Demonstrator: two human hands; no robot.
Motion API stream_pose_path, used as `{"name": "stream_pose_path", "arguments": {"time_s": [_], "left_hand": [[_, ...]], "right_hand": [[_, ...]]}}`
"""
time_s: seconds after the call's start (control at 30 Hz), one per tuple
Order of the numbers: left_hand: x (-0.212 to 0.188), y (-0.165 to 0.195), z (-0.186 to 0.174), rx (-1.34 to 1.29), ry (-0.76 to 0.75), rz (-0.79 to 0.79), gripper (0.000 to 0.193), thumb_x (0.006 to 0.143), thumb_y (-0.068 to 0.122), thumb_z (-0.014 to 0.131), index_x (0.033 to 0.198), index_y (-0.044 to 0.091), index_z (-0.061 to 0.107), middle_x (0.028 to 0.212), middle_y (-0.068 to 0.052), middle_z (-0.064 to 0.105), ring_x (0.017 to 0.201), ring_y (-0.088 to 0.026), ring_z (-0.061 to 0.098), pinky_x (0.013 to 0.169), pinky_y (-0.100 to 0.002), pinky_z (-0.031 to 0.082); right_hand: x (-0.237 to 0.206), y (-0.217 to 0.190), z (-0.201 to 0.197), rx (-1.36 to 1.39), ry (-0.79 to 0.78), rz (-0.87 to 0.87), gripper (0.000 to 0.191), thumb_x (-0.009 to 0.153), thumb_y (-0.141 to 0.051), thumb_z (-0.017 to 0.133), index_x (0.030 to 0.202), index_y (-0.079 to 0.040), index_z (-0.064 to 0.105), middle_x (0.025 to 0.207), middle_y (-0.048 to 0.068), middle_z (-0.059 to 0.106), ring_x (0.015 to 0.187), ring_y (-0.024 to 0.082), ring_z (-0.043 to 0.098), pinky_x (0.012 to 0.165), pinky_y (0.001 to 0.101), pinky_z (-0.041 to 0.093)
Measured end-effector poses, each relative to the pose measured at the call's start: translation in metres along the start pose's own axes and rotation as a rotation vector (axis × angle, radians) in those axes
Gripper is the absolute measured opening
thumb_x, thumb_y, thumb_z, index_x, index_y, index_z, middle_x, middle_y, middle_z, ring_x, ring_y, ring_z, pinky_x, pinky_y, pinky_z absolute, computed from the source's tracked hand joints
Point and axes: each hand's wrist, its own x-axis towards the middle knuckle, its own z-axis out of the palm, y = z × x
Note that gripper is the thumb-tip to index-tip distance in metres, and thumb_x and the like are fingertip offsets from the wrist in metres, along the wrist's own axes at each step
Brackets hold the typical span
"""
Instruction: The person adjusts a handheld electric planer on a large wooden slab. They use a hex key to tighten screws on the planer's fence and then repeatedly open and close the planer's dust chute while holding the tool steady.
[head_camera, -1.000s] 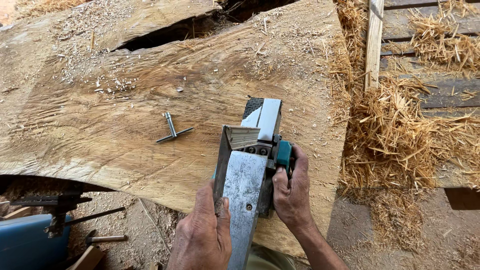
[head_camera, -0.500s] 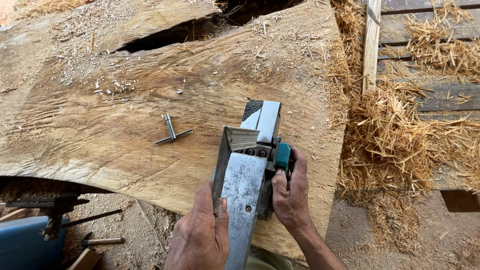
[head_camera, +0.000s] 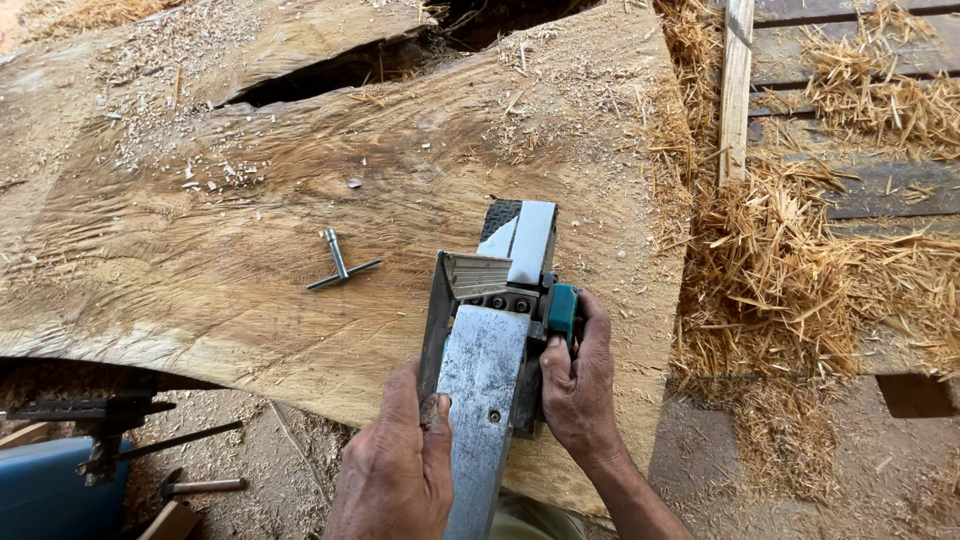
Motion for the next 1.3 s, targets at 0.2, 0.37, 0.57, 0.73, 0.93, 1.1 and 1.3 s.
{"name": "stream_pose_path", "arguments": {"time_s": [0.2,0.37,0.57,0.73,0.93,1.1,1.3], "left_hand": [[-0.002,0.001,0.000,0.037,0.041,0.053,0.043,0.101,0.018,0.053,0.141,0.005,0.046,0.066,-0.013,0.074,0.055,-0.021,0.078,0.047,-0.035,0.063],[0.003,-0.002,-0.003,-0.017,0.056,0.108,0.048,0.095,0.013,0.054,0.141,0.003,0.047,0.072,-0.016,0.075,0.055,-0.024,0.080,0.045,-0.039,0.063],[0.001,-0.002,-0.005,-0.059,0.036,0.037,0.045,0.096,0.016,0.053,0.140,0.007,0.046,0.069,-0.014,0.075,0.055,-0.023,0.076,0.044,-0.039,0.064],[0.001,-0.002,-0.005,0.081,-0.066,-0.052,0.045,0.103,0.020,0.051,0.147,0.012,0.044,0.060,-0.011,0.071,0.049,-0.020,0.072,0.044,-0.037,0.059],[0.004,-0.006,-0.007,-0.088,0.011,0.055,0.046,0.097,0.025,0.048,0.140,0.009,0.052,0.062,-0.004,0.069,0.040,-0.011,0.067,0.032,-0.032,0.056],[0.007,-0.013,-0.020,-0.311,0.016,-0.135,0.051,0.098,0.039,0.042,0.137,0.011,0.061,0.063,-0.001,0.057,0.044,-0.009,0.054,0.036,-0.028,0.050],[0.050,-0.013,-0.027,-0.601,-0.089,-0.347,0.036,0.101,0.036,0.056,0.111,0.003,0.065,0.067,-0.005,0.055,0.052,-0.013,0.050,0.045,-0.029,0.045]], "right_hand": [[0.001,0.003,0.001,-0.041,0.015,-0.099,0.053,0.096,-0.005,0.040,0.148,-0.003,0.032,0.111,0.011,0.053,0.088,0.014,0.058,0.071,0.0331,0.056],[0.000,0.004,0.001,0.010,0.002,0.014,0.055,0.095,-0.006,0.040,0.149,-0.005,0.032,0.108,0.011,0.051,0.081,0.014,0.056,0.064,0.0338,0.055],[0.000,0.003,0.001,-0.010,-0.005,-0.025,0.053,0.096,-0.006,0.039,0.148,-0.004,0.031,0.107,0.008,0.051,0.080,0.010,0.056,0.061,0.0291,0.054],[0.001,0.001,0.002,-0.028,0.000,-0.025,0.053,0.097,-0.006,0.040,0.149,-0.005,0.030,0.106,0.009,0.051,0.080,0.010,0.057,0.062,0.0283,0.055],[0.001,-0.001,0.002,-0.003,-0.002,0.022,0.055,0.095,-0.005,0.040,0.150,-0.006,0.029,0.106,0.009,0.050,0.078,0.010,0.056,0.058,0.0279,0.054],[0.000,0.003,0.001,-0.019,0.013,-0.027,0.055,0.096,-0.008,0.040,0.150,-0.005,0.031,0.111,0.012,0.052,0.088,0.016,0.058,0.070,0.0348,0.056],[0.000,0.004,0.003,-0.052,0.047,-0.072,0.058,0.095,-0.016,0.040,0.151,-0.004,0.031,0.120,0.016,0.054,0.107,0.024,0.060,0.089,0.0424,0.056]]}}
